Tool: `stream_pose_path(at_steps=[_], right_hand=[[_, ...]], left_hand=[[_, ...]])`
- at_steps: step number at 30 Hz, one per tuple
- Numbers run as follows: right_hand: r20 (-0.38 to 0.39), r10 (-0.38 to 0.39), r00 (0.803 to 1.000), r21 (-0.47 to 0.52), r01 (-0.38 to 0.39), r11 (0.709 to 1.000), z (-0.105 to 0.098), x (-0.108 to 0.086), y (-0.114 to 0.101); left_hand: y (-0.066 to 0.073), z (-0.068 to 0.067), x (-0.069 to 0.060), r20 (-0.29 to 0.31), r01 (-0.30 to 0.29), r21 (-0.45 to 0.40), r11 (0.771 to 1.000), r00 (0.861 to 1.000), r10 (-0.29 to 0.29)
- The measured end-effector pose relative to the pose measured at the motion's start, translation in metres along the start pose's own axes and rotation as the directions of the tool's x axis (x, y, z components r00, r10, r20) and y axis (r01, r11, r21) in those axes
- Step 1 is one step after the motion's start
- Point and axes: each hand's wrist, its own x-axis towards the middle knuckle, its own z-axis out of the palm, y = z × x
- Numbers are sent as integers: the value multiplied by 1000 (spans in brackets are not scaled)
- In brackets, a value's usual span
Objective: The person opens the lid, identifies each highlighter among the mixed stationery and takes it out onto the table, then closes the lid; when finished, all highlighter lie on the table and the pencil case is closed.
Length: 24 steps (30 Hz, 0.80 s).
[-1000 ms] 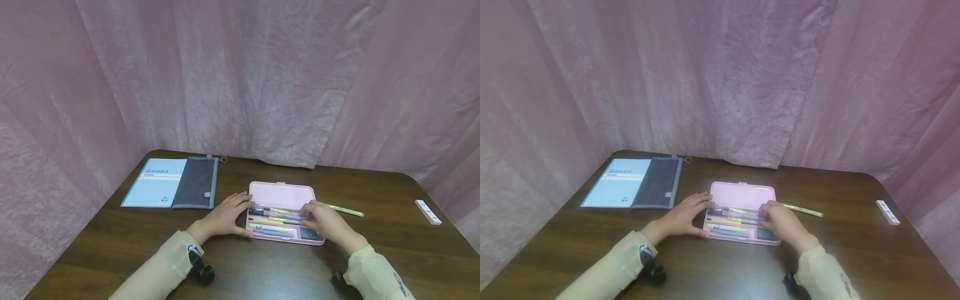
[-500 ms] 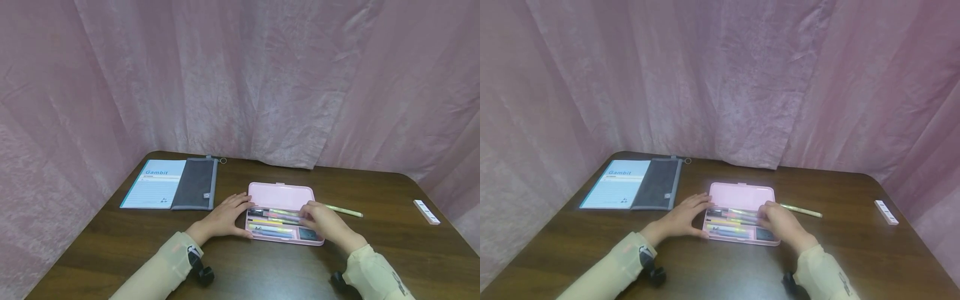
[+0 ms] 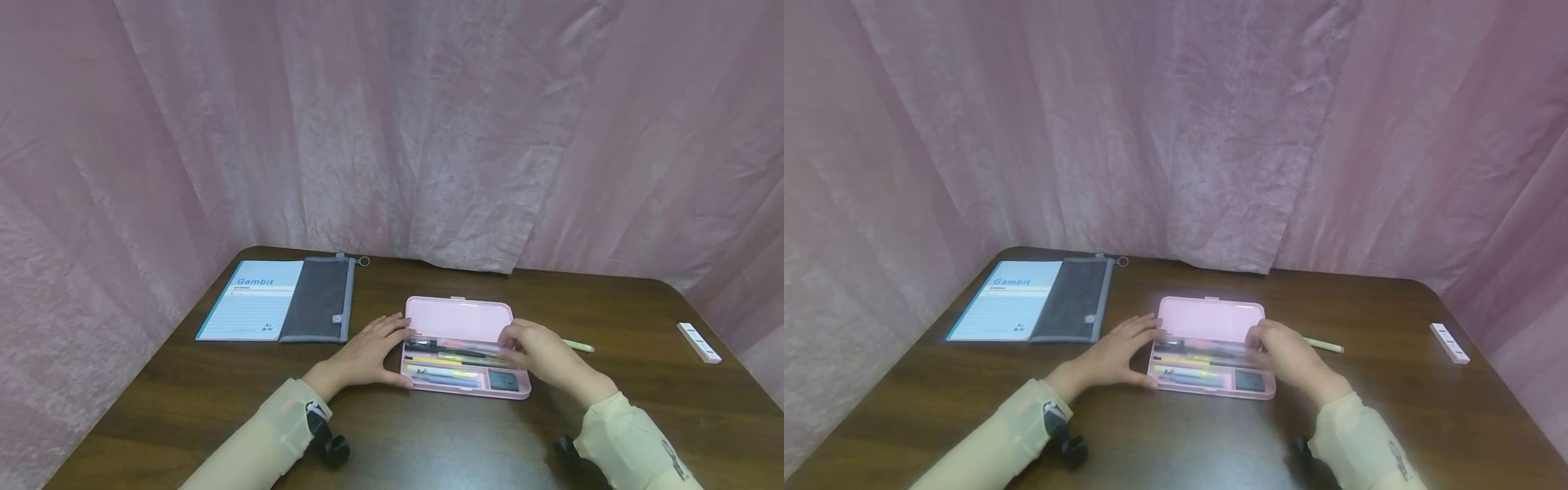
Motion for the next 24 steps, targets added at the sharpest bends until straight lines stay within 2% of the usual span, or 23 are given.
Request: stream_pose_path(at_steps=[8, 15, 24], right_hand=[[-5, -7, 1000, -3, 7, 1000, -17, -2, 5], [-62, 3, 998, -18, -4, 1000, -28, -10, 15], [-137, 6, 990, -46, -13, 999, -34, -20, 39]], left_hand=[[1, 0, 0, 10, 13, 0, 1000, 1000, -13], [0, 0, 1, 18, 23, 1, 1000, 1000, -23], [0, 1, 1, 11, 10, 9, 1000, 1000, -10]])
